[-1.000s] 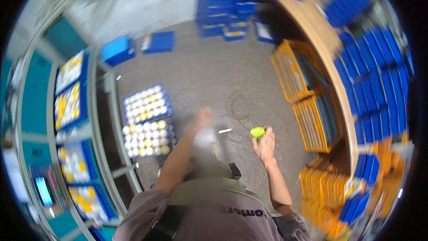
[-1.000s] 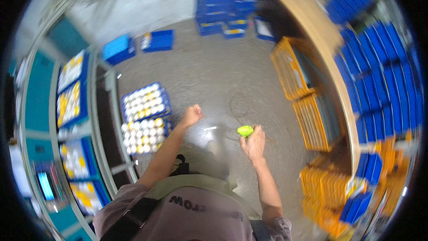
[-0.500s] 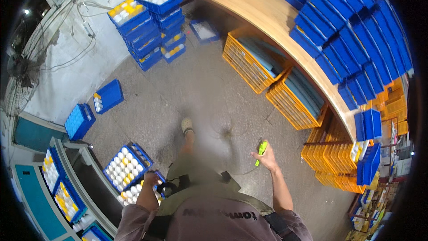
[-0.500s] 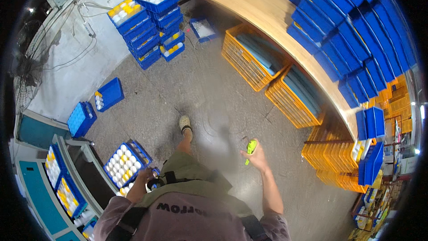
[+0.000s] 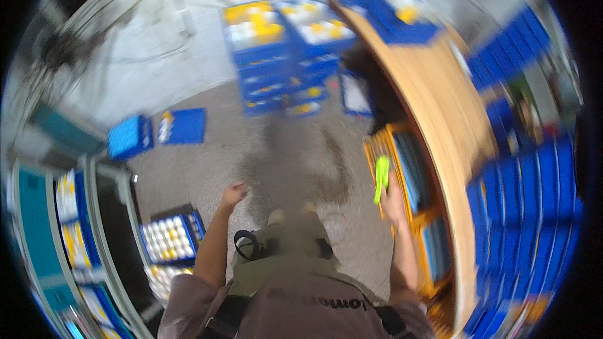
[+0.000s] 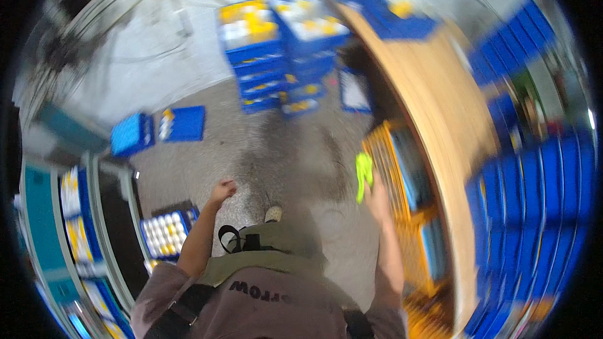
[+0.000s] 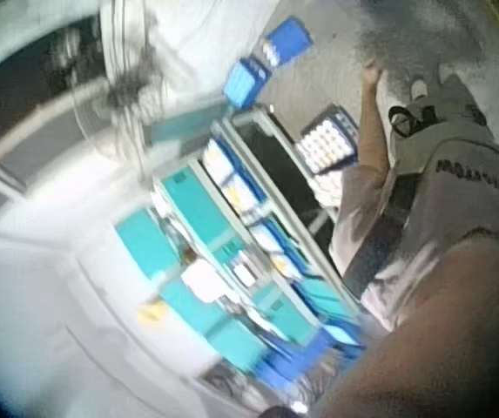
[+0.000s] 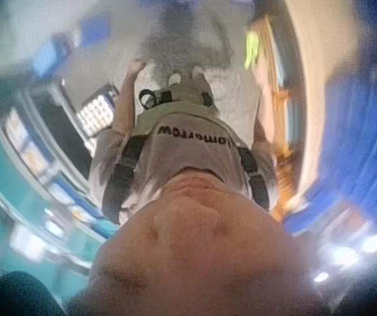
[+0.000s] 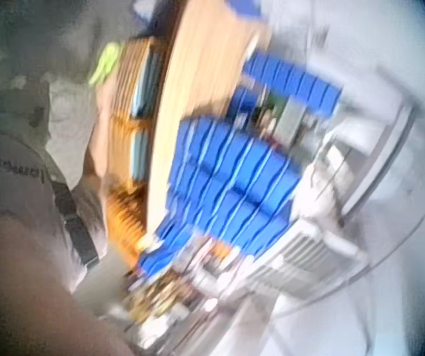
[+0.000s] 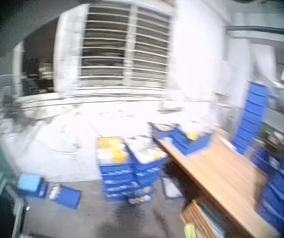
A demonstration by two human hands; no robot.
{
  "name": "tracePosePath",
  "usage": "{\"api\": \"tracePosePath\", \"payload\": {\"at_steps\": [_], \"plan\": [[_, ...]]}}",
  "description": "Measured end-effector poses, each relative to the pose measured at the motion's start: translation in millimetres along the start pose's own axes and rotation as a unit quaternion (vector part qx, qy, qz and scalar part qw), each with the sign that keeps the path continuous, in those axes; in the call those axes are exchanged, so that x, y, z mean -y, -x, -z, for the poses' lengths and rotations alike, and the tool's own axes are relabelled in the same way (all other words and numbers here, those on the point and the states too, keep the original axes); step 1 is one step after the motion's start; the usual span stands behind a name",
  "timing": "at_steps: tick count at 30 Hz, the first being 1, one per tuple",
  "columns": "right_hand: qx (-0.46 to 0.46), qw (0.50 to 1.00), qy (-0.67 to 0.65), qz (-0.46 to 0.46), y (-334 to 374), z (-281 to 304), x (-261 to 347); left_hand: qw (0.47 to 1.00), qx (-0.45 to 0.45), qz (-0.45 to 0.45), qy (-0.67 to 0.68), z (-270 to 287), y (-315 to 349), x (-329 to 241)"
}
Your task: The person moves blue trays and white plastic cups in a warehouse, then uses a handheld scanner on a tray of cups. They pour small white pellets from a tray into cups, place a cup on a digital scale, and add pellets by hand to reach a target weight. The filled cups are returned to a tray.
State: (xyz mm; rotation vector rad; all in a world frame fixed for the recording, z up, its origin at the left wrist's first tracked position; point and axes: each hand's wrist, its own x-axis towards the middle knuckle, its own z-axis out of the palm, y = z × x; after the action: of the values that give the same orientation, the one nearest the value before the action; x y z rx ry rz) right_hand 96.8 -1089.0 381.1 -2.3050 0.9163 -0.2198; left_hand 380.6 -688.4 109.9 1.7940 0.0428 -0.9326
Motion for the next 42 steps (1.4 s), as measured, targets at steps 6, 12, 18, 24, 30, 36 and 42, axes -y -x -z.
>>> {"api": "tracePosePath", "payload": {"at_steps": [6, 12, 18, 24, 30, 36, 42], "plan": [[-0.068, 0.997, 0.013, 0.024, -153.6, 3.9, -131.9, 0.962, -0.080, -0.221, -0.136, -69.4, -3.2, -112.4], [-0.097, 0.920, 0.377, -0.047, -384.1, -36.2, -151.2, 0.920, -0.300, 0.000, -0.250, -57.0, 43.7, 21.8], [-0.054, 0.931, 0.333, 0.141, -456.3, -155.2, -72.1, 0.845, -0.216, 0.468, -0.143, -102.3, 186.7, 105.1], [0.125, 0.869, 0.284, 0.384, -393.3, -278.2, -10.9, 0.896, -0.050, 0.421, -0.129, -189.5, 181.7, 72.3], [0.626, 0.650, 0.051, 0.429, -241.0, -447.4, 160.1, 0.791, -0.319, 0.412, 0.322, -173.2, 162.0, 135.8], [0.598, 0.569, 0.221, 0.519, -159.8, -551.9, 274.9, 0.674, -0.583, 0.248, 0.380, -57.4, 169.7, 221.6], [0.737, 0.546, 0.209, 0.339, -131.7, -590.6, 361.2, 0.554, -0.620, 0.280, 0.481, 100.0, 213.7, 228.9]]}}
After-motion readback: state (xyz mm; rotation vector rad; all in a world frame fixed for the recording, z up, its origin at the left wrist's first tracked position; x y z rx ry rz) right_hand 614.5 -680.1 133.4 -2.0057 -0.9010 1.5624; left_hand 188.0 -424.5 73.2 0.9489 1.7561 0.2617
